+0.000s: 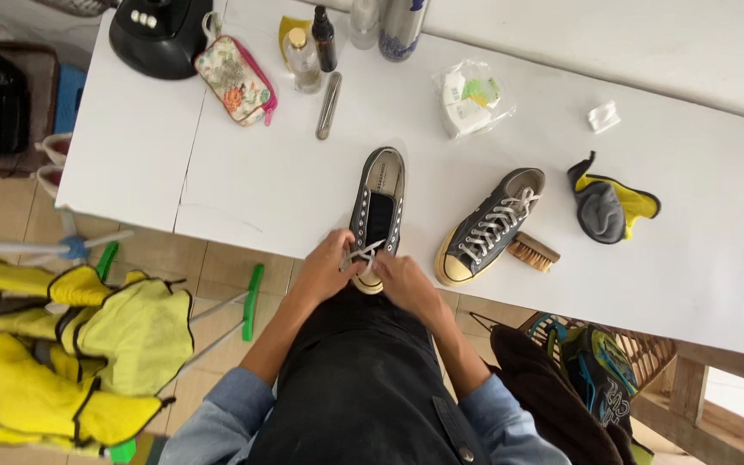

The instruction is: The person threads white shoelaces through the eyelets of a black canvas sneaker placed on a white table. They pull the laces through each eyelet, tighten them, and tie a knot at the top. The other sneaker remains laced on the table throughout.

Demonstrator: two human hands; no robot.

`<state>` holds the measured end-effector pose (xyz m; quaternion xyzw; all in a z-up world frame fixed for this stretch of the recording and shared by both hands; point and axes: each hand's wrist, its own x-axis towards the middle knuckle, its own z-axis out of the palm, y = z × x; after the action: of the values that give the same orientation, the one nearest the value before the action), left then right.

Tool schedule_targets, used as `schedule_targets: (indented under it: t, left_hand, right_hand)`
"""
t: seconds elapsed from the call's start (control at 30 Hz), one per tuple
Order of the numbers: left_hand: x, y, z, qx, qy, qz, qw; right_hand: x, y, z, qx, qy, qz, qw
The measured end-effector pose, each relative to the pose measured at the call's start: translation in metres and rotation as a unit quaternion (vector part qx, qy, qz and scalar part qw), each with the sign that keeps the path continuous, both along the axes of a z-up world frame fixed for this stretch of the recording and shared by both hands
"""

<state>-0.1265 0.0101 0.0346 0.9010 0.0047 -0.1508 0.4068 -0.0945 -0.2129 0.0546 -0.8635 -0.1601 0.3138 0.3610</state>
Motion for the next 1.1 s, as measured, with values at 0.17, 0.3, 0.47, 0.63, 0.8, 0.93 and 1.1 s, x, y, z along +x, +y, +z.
schedule_targets:
  t: [0.17,0.3,0.47,0.63,0.8,0.93,1.1]
  left_hand:
    - [-0.013,0.01,-0.041,0.02,0.03,-0.033,0.999]
    - [-0.023,0.013,-0.062,-0.027,0.011,-0.027,0.999]
    - [-0.019,0.016,-0.011,-0.172,0.0,0.009,0.985]
    - [-0.001,0.013,0.131,-0.356,-0.085,-0.049,0.929]
    - [0.025,0.006,0.262,-0.305,-0.305,-0.093,0.897]
    - [0.043,-0.003,0.331,-0.305,-0.401,-0.082,0.86]
    - [0.062,-0.021,0.403,-0.262,-0.488,-0.039,0.832]
  right_hand:
    - [-0.025,0.001,-0.013,-0.096,-0.015,0.022,0.995]
    - [-0.041,0.005,0.016,-0.077,-0.026,-0.011,0.997]
    - [-0.043,0.012,0.06,-0.05,-0.076,-0.073,0.993]
    - [-0.038,0.009,0.138,0.003,-0.126,-0.108,0.986]
    - [-0.029,-0.003,0.227,0.086,-0.241,-0.092,0.962]
    - [-0.018,-0.011,0.297,0.093,-0.343,-0.07,0.932]
    - [-0.002,-0.016,0.378,0.101,-0.522,-0.064,0.845]
